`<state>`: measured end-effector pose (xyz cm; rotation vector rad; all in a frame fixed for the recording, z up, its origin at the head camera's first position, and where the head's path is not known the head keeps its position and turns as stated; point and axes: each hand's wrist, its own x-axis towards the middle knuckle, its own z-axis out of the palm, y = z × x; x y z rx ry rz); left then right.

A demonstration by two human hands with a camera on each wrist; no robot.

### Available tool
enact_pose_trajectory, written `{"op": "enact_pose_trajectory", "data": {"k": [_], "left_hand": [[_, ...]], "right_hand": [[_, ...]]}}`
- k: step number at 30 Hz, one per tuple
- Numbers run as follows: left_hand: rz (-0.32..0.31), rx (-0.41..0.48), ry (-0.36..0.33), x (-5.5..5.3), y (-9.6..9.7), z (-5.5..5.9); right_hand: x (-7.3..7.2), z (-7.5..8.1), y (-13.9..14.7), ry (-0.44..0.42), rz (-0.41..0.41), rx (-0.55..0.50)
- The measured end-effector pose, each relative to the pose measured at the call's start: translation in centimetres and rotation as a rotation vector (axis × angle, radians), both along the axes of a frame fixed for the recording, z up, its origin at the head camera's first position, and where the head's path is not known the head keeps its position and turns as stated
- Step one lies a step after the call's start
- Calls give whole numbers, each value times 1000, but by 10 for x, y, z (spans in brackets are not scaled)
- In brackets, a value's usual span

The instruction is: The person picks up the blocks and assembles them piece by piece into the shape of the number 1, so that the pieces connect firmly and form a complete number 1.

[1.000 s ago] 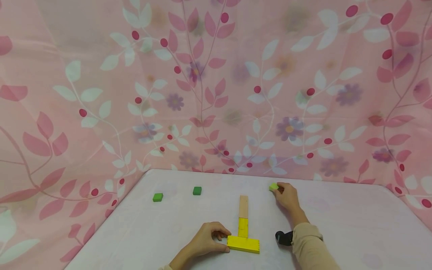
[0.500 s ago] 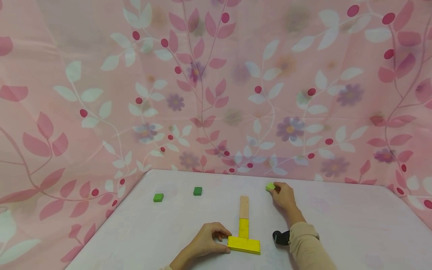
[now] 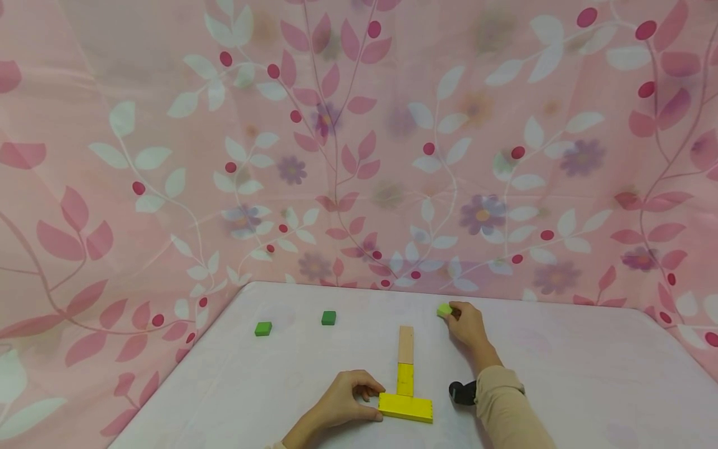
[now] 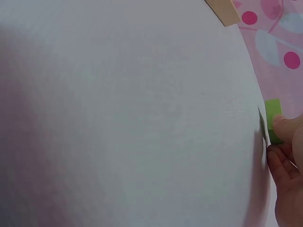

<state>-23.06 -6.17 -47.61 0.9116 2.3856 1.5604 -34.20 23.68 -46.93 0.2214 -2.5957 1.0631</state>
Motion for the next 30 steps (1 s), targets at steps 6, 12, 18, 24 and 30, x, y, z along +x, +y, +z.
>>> {"op": "enact_pose_trajectory", "data": {"k": [6, 12, 18, 24, 30], "left_hand": [[1, 6, -4, 0, 0, -1], [0, 9, 3, 1, 0, -1], [0, 8, 5, 1, -1, -1], [1, 6, 8, 1, -1, -1], [-3, 5, 9, 0, 0, 1]], "right_hand": [[0, 0, -2, -5, 9, 1], [-1, -2, -3, 17, 15, 17], [-2, 0, -6, -6, 36, 1], [-3, 2, -11, -13, 58, -9], [-3, 5, -15, -11, 78, -15]]}}
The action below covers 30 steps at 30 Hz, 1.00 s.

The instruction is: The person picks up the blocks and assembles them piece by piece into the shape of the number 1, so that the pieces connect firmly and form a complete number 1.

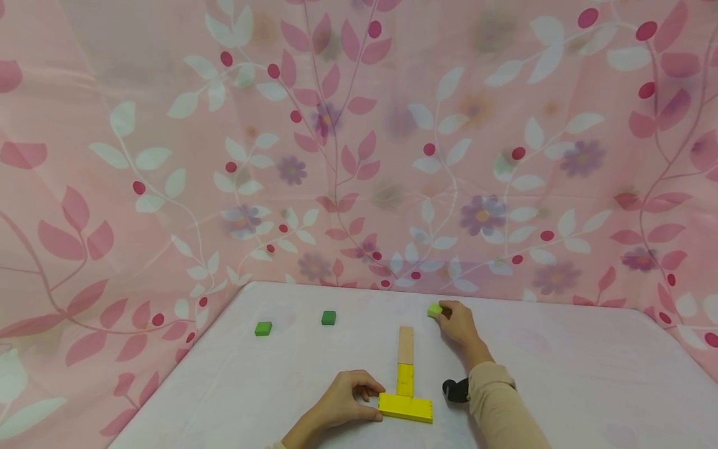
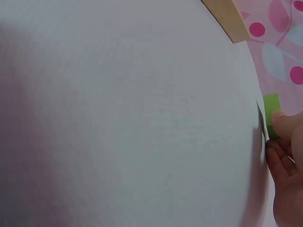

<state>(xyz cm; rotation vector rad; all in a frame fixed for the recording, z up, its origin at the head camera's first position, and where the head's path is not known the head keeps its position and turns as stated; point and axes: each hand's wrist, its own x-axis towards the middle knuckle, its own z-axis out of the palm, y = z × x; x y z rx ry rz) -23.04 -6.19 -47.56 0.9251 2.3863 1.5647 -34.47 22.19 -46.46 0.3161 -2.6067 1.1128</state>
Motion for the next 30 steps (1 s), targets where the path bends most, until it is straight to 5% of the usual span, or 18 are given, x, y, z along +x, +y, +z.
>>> {"op": "enact_pose_trajectory", "data": {"k": [30], "left_hand": [[6, -5, -22, 0, 0, 1]], "right_hand": [[-6, 2, -13, -67, 101, 106]]}}
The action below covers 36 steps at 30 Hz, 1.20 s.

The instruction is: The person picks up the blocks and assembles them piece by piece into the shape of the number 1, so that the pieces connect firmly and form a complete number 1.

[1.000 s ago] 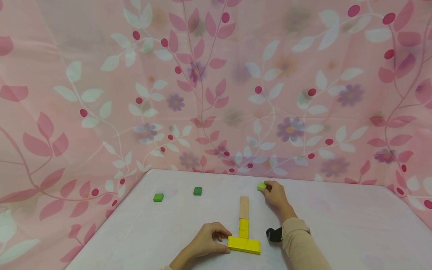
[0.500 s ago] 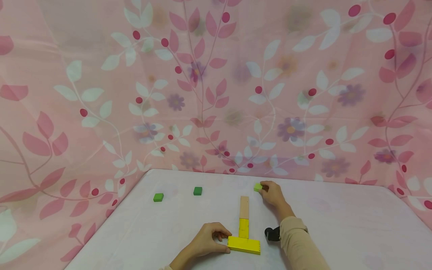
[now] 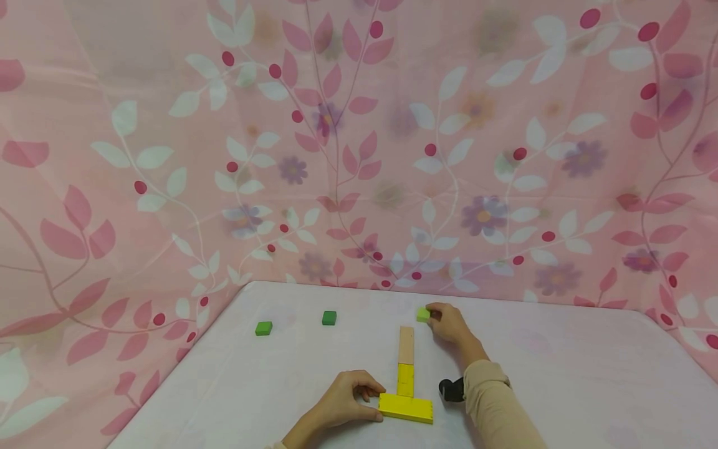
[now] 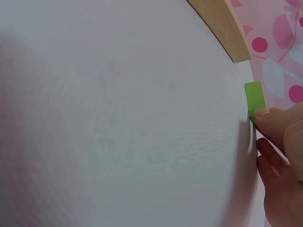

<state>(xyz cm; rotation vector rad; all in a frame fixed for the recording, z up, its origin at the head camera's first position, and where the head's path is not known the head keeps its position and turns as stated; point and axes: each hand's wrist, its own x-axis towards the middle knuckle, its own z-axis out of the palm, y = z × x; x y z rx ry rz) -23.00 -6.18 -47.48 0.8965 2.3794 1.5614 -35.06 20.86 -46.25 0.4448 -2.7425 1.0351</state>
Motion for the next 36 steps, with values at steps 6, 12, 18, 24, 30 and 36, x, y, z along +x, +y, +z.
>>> {"op": "enact_pose_trajectory", "data": {"k": [6, 12, 18, 24, 30, 36], "left_hand": [[-10, 4, 16, 0, -1, -1], [-9, 3, 21, -1, -1, -1], [-9, 10, 11, 0, 0, 0], [-9, 14, 17, 0, 0, 0], [-13, 12, 32, -1, 0, -1], [-3, 6, 21, -1, 0, -1]], "right_hand": [[2, 2, -1, -40, 25, -19], [3, 4, -2, -66, 72, -30], [4, 3, -1, -67, 115, -42], [4, 1, 0, -58, 154, -56], [5, 1, 1, -58, 208, -79], [1, -3, 3, -62, 237, -94]]}}
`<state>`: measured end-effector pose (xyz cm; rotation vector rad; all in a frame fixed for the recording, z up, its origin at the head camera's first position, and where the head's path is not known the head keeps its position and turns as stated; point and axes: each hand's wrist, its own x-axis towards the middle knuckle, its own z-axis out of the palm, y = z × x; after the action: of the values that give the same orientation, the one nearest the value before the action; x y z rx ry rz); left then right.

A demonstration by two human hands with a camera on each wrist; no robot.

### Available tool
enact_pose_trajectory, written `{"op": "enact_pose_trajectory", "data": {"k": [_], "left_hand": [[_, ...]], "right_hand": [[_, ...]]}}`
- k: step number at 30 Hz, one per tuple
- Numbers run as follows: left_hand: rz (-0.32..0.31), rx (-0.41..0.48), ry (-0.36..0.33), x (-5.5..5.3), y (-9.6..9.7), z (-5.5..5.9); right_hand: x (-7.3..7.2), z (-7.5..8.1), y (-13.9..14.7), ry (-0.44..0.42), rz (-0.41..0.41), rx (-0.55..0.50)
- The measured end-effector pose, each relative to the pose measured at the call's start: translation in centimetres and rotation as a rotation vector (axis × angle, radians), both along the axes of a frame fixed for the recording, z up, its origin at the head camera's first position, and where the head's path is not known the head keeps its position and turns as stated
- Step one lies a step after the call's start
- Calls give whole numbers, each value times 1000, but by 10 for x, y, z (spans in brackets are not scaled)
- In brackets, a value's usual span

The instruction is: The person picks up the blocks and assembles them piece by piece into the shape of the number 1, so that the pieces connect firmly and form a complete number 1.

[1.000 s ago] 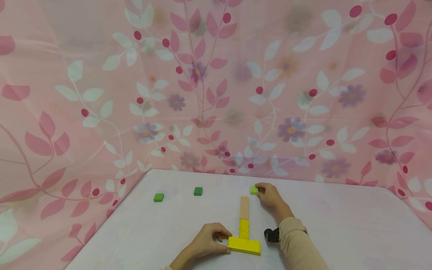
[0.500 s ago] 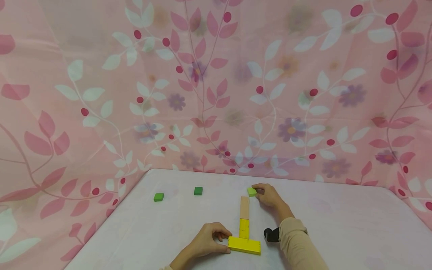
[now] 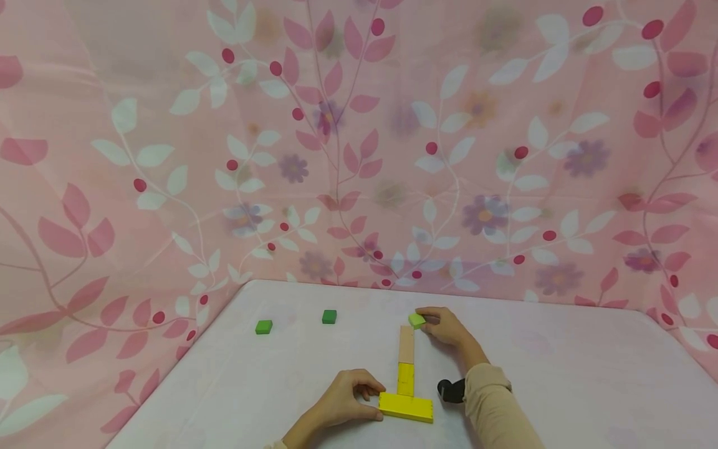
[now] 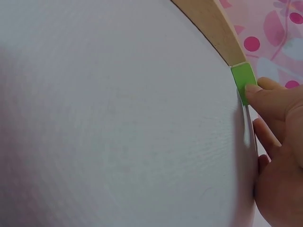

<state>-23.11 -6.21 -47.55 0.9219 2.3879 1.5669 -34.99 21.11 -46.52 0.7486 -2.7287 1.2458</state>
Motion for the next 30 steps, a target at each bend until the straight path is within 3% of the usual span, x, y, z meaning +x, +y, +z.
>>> {"op": "enact_pose_trajectory", "data": {"k": [12, 30], "left_hand": [[-7, -2, 12, 0, 0, 1], [1, 3, 5, 1, 0, 1]], "right_hand": [[-1, -4, 0, -17, -13, -44], [3, -3, -3, 0, -45, -13]]}}
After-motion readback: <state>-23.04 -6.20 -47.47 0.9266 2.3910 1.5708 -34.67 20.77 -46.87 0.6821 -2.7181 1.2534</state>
